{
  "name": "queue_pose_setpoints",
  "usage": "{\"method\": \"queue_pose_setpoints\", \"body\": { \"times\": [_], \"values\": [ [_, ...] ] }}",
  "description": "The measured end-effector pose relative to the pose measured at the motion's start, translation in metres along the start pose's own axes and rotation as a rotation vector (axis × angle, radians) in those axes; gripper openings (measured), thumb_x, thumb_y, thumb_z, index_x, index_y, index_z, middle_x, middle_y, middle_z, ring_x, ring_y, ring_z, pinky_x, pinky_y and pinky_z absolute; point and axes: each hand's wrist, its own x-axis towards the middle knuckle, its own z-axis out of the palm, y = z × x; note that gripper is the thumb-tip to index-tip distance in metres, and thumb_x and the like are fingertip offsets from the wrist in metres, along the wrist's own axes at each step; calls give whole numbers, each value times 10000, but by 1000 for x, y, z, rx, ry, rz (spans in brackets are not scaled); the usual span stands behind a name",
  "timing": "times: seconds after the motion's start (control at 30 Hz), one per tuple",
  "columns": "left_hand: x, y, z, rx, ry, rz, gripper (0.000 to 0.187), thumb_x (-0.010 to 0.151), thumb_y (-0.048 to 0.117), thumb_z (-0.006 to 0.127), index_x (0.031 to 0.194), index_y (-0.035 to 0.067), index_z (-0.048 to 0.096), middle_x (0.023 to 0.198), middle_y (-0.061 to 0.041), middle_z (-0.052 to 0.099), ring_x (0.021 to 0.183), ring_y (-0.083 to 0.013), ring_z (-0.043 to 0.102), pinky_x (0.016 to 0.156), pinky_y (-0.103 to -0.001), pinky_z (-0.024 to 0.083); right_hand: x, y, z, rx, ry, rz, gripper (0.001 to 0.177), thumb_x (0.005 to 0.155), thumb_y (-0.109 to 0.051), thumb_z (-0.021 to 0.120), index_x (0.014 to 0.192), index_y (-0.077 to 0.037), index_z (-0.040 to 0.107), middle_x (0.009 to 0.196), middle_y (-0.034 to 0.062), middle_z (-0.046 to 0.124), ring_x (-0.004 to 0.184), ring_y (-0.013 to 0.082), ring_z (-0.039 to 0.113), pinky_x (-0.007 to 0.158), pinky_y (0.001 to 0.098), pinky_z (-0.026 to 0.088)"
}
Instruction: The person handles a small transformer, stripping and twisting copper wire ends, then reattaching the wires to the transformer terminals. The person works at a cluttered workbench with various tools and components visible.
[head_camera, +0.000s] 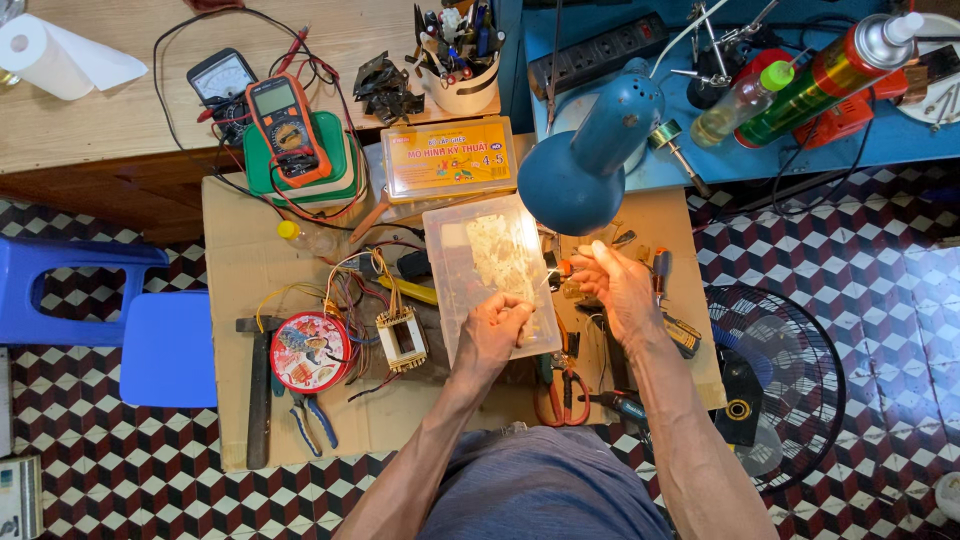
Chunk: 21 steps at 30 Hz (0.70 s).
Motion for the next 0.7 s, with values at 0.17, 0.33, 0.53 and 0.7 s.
{"method": "queue_pose_setpoints", "body": {
  "times": [0.17, 0.33, 0.53, 0.7],
  "values": [
    [15, -7, 18, -443, 38, -120, 310, 901, 272, 701, 1092, 37, 770, 898, -42, 737, 812, -120, 659, 726, -274, 549, -65, 7, 21, -303, -36, -22, 379, 994, -293, 559, 1155, 15, 709, 1048, 91, 757, 674, 109, 605, 577, 234, 475],
    [19, -28, 30, -597, -24, -138, 298, 923, 268, 681, 1092, 33, 757, 925, -38, 730, 787, -104, 666, 689, -249, 540, -83, 20, 40, -243, -155, 160, 283, 953, -236, 623, 1139, -29, 670, 852, 62, 674, 601, 111, 629, 530, 240, 453],
    [24, -47, 45, -784, -105, -132, 282, 999, 275, 657, 1116, 20, 687, 884, -91, 653, 541, -100, 515, 423, -244, 399, -91, 37, 44, -346, -137, 41, 280, 1011, -250, 571, 1059, -6, 701, 713, 27, 643, 574, 93, 559, 532, 244, 450],
    [25, -52, 57, -831, -114, -161, 245, 943, 252, 638, 1089, 56, 650, 1018, -103, 757, 664, -134, 601, 538, -252, 456, -110, 43, 44, -499, -13, -132, 270, 1038, -235, 569, 994, -4, 701, 692, 91, 595, 613, 140, 535, 560, 306, 434]
  ]
}}
